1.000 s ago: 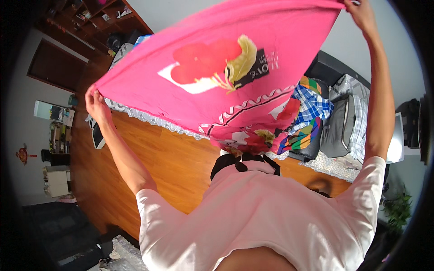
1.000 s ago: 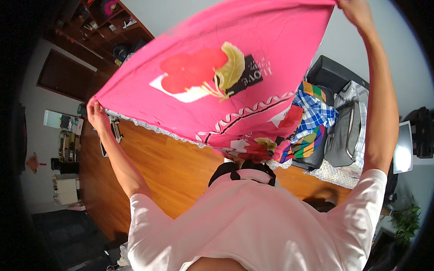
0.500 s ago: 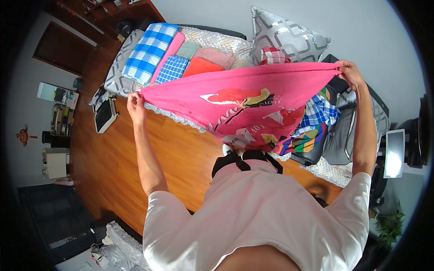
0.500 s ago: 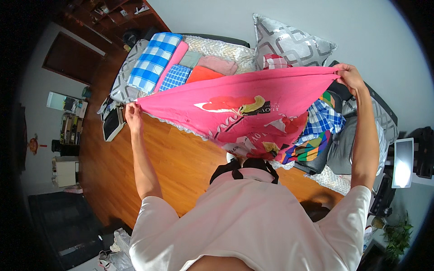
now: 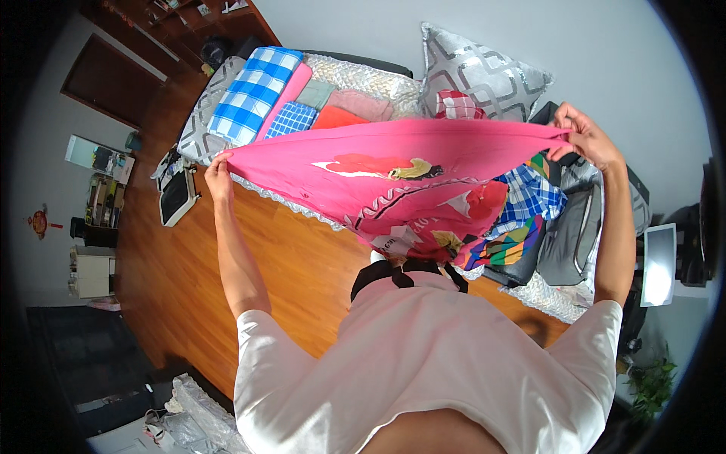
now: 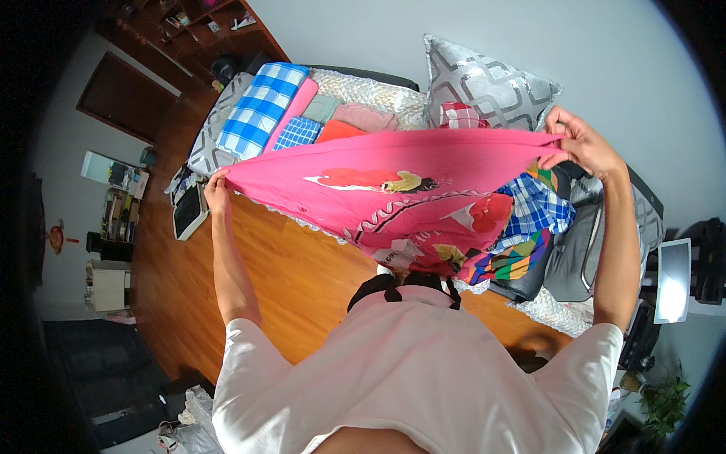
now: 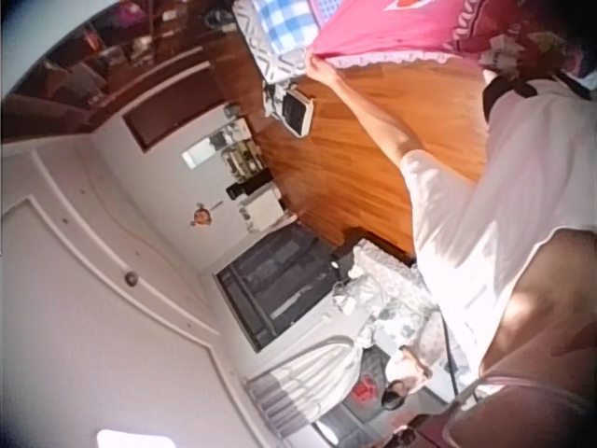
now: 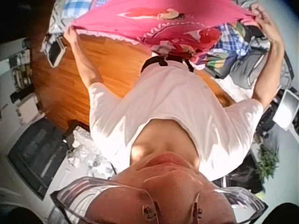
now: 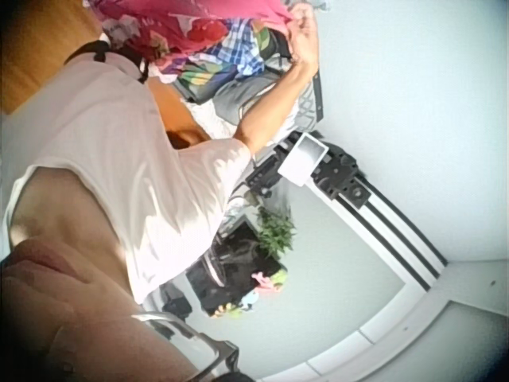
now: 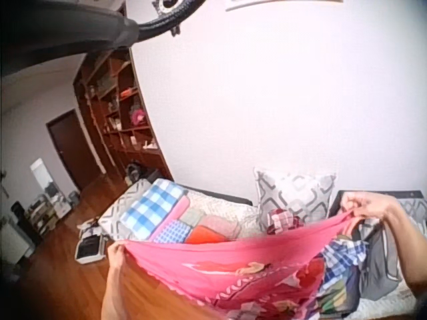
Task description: The person folds a blue checkered cloth and a pink patterned cloth on a bed, smoothing and aligning each piece before stacking them. The person handles the cloths by hand, folding them into compact rectangles and placing them on the bed.
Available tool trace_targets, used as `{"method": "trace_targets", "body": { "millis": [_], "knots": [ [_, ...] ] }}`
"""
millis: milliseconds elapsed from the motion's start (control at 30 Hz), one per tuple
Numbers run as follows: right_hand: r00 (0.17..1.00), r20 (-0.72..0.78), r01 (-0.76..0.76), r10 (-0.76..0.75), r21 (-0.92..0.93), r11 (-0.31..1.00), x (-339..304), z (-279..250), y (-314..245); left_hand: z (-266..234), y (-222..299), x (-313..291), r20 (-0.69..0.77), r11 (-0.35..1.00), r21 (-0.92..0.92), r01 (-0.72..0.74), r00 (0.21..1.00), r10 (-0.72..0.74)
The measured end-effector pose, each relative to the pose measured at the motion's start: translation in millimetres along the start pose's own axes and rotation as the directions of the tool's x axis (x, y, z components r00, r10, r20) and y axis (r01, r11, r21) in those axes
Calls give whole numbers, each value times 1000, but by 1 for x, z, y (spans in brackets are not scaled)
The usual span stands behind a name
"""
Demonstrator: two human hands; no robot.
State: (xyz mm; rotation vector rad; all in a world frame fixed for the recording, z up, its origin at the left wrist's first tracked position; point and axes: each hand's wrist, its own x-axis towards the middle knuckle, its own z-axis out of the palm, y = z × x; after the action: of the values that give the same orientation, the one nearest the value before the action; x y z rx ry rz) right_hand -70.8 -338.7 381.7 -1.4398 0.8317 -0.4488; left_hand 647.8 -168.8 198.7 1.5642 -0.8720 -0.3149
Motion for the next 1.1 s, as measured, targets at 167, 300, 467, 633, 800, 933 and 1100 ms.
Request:
{"method": "trace_targets", "body": {
  "millis": [167, 300, 467, 633, 800, 933, 1100],
  "knots": [
    [998, 67, 8, 6, -203, 979, -23, 36, -41, -9, -11, 27, -1, 1000, 8, 13, 1000, -13],
    [975, 210, 140, -67, -357, 923, -32, 36, -41, -17, -5, 36, 24, 986, -26, 163, 986, -162],
    [998, -30, 41, -54, -330, 943, -34, 27, -25, -18, 20, 29, 147, 994, -59, 94, 985, -85],
    [995, -71, 34, -67, -398, 917, -33, -8, 8, 1, 31, 18, 167, 997, -60, 54, 985, -43],
    [997, -48, 30, -60, -475, 880, -31, -9, 28, 9, 37, 12, 149, 999, 2, -32, 988, 31],
    [995, -81, -9, -55, -638, 770, -31, 4, 30, 1, 36, 15, 165, 999, -30, 44, 986, -39],
    [961, 79, 193, -266, -879, 436, -31, 13, 46, 12, 45, 15, 162, 1000, -10, 20, 987, -19]
  ]
}}
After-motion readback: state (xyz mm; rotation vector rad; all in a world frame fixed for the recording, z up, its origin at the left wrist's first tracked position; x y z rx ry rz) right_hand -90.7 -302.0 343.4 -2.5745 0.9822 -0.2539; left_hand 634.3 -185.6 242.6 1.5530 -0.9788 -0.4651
